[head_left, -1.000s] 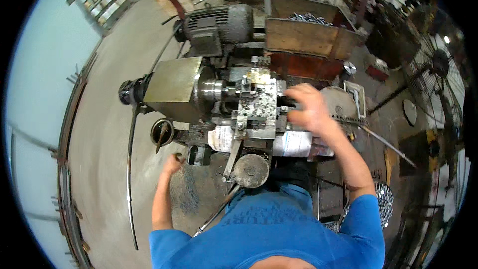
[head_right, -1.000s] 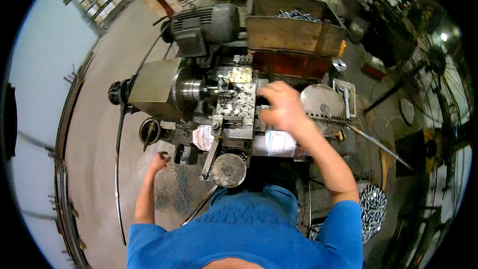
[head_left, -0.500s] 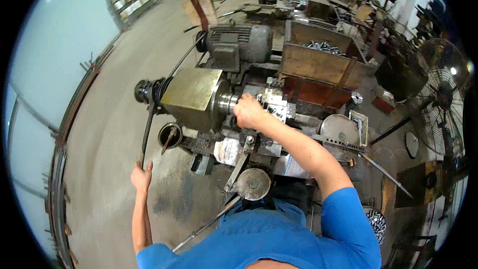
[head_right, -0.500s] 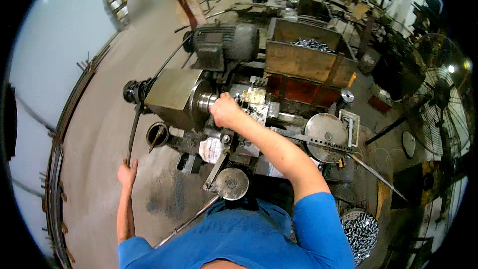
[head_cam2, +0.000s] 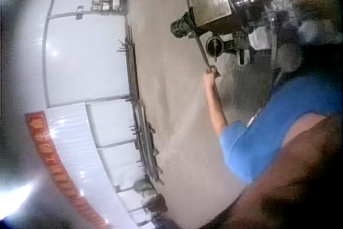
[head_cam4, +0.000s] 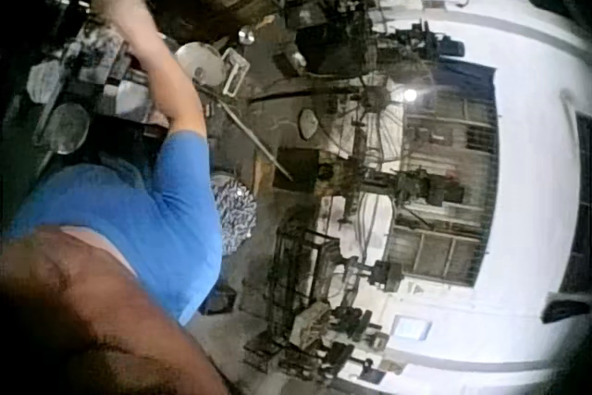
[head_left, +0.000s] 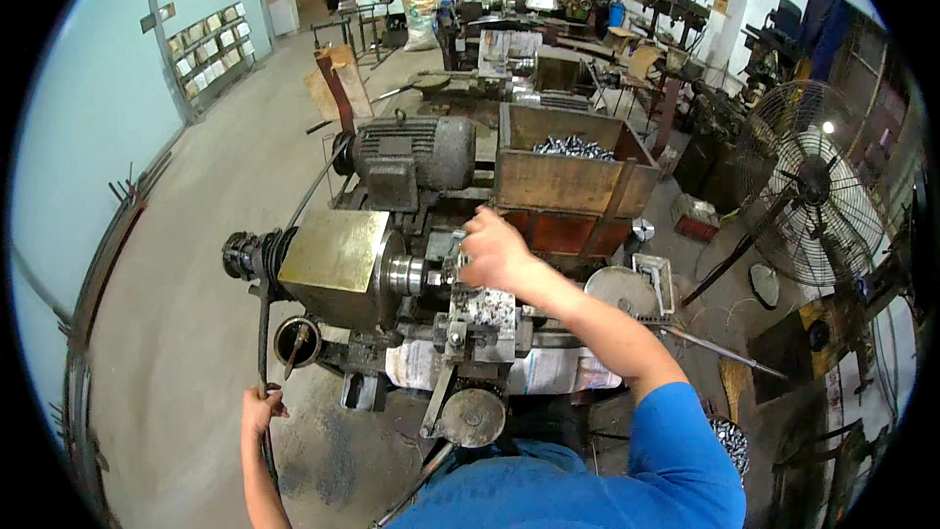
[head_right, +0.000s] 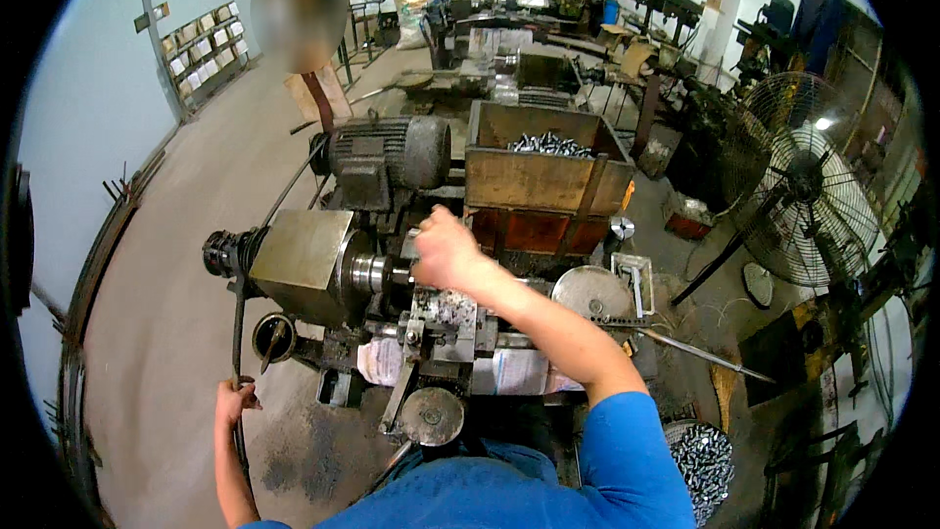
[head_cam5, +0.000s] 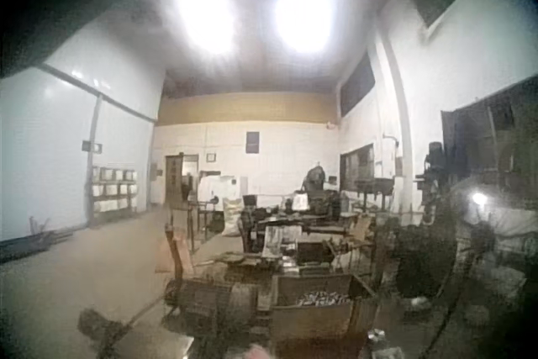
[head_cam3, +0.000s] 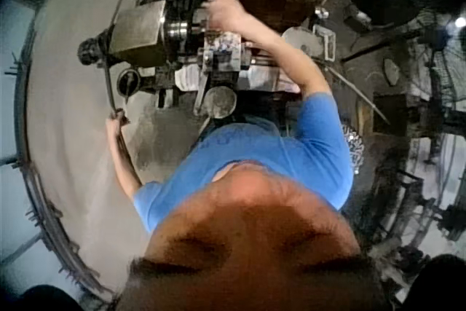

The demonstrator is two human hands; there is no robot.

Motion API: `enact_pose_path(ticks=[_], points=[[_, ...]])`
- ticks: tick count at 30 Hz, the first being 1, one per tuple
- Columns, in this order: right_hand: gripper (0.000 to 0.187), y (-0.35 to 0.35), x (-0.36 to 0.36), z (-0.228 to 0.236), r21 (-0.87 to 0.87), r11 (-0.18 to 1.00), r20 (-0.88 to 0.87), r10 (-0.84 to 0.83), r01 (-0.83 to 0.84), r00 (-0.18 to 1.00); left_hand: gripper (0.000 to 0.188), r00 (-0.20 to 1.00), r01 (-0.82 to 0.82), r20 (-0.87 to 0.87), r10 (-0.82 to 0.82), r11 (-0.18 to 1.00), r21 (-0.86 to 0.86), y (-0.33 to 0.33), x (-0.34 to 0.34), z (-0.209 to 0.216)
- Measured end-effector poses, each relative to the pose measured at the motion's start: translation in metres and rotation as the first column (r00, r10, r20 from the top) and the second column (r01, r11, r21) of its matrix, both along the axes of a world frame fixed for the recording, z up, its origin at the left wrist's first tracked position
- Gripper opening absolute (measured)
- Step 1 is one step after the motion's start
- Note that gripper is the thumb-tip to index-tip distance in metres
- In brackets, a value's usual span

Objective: The person is operating a lathe to machine metal components, using various handles to control the movement of the cutting tool and manually loading/unloading parts.

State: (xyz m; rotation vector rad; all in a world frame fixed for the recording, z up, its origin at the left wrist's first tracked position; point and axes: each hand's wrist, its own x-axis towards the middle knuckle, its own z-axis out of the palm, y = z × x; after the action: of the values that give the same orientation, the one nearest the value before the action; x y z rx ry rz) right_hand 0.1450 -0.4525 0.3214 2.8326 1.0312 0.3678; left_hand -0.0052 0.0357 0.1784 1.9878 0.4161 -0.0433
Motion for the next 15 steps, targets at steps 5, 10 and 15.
enact_pose_path(ticks=[5,10,15], points=[[0.04,-0.097,0.039,0.029,0.424,0.865,0.247,-0.395,0.268,0.885,0.019,0.998,0.012,0.056,-0.005,0.992,-0.122,-0.003,0.005,-0.011],[0.058,-0.119,-0.007,0.025,0.56,0.74,-0.027,-0.433,0.372,0.901,0.019,0.996,-0.002,0.093,0.015,0.989,-0.146,-0.003,0.009,-0.015],[0.05,-0.194,-0.101,-0.04,0.661,0.634,-0.082,-0.47,0.4,0.879,0.021,0.996,-0.006,0.085,0.014,0.996,-0.094,0.027,0.005,-0.033]])
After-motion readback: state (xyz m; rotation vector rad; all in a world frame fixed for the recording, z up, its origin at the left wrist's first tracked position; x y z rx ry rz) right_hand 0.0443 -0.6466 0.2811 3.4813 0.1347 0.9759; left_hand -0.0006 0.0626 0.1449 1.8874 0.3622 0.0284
